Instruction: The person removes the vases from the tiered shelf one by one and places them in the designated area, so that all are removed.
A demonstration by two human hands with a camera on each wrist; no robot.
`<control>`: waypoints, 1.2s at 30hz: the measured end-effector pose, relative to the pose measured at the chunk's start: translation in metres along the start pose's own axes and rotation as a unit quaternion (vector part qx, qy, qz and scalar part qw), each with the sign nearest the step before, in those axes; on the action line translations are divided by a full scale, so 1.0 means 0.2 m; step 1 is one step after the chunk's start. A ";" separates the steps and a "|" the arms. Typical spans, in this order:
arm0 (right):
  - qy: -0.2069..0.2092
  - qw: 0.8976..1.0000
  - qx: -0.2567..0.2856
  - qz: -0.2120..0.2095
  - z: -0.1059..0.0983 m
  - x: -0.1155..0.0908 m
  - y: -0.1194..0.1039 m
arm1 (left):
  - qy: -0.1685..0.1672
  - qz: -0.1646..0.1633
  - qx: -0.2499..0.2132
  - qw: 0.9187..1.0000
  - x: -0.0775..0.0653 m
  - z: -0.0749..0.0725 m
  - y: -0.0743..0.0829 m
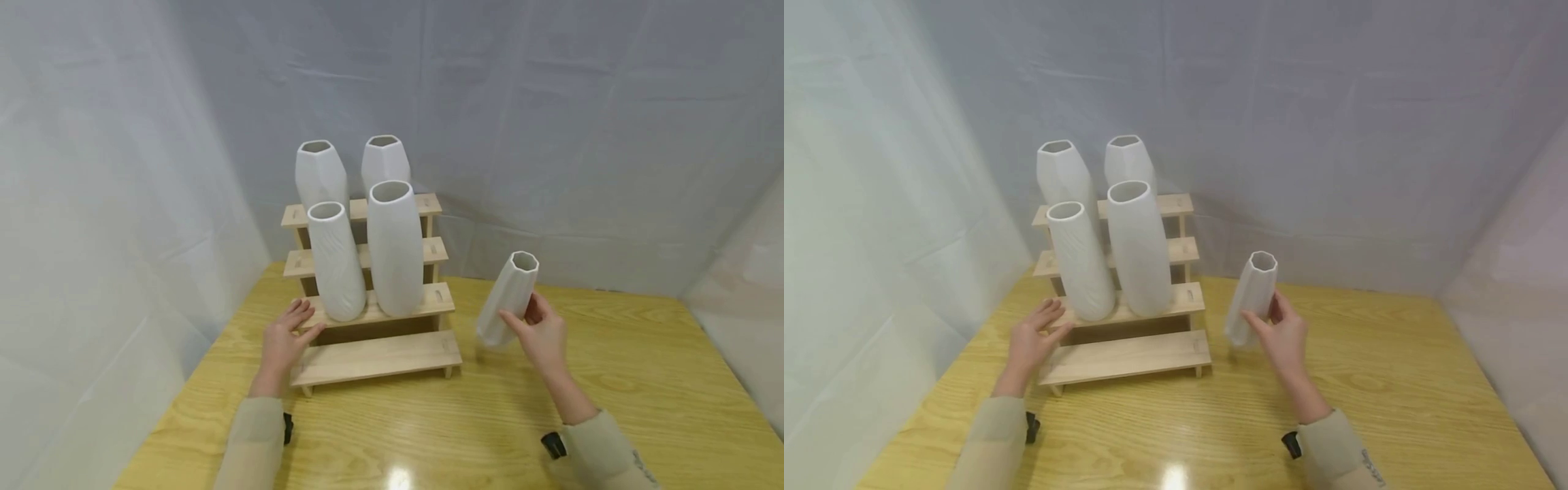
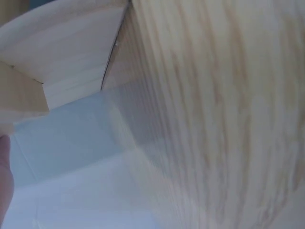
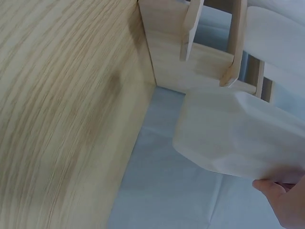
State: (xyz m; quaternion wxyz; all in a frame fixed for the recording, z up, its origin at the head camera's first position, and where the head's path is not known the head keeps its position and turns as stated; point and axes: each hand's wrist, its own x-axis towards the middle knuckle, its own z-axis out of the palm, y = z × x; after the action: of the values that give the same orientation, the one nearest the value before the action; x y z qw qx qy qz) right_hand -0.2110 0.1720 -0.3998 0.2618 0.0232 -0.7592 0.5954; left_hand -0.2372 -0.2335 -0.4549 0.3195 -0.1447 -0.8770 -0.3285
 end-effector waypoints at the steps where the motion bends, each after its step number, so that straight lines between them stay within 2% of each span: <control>1: 0.003 1.000 -0.003 0.002 -0.01 0.00 0.01 | -0.002 -0.003 0.000 1.000 0.00 0.00 0.00; 9: 0.016 0.998 -0.065 0.003 -0.09 0.05 0.05 | -0.024 -0.020 0.004 1.000 0.00 -0.02 -0.01; 16: 0.037 0.994 -0.102 -0.004 -0.16 0.08 0.09 | -0.033 -0.013 0.008 0.999 0.00 -0.03 -0.01; 21: 0.047 0.993 -0.105 0.005 -0.23 0.10 0.12 | -0.032 -0.008 0.012 0.999 0.01 -0.02 -0.02; 28: 0.085 0.990 -0.112 0.013 -0.31 0.12 0.17 | -0.027 -0.006 0.007 1.000 0.01 0.00 -0.02; 36: 0.102 0.984 -0.134 0.058 -0.39 0.15 0.21 | -0.023 -0.010 0.006 1.000 0.01 -0.01 -0.02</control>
State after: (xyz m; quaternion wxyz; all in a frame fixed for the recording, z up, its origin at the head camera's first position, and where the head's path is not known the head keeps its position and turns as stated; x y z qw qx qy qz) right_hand -0.2223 0.2638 -0.4130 0.3035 -0.1173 -0.8014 0.5019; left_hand -0.2398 -0.2375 -0.4542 0.2972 -0.1414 -0.8874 -0.3228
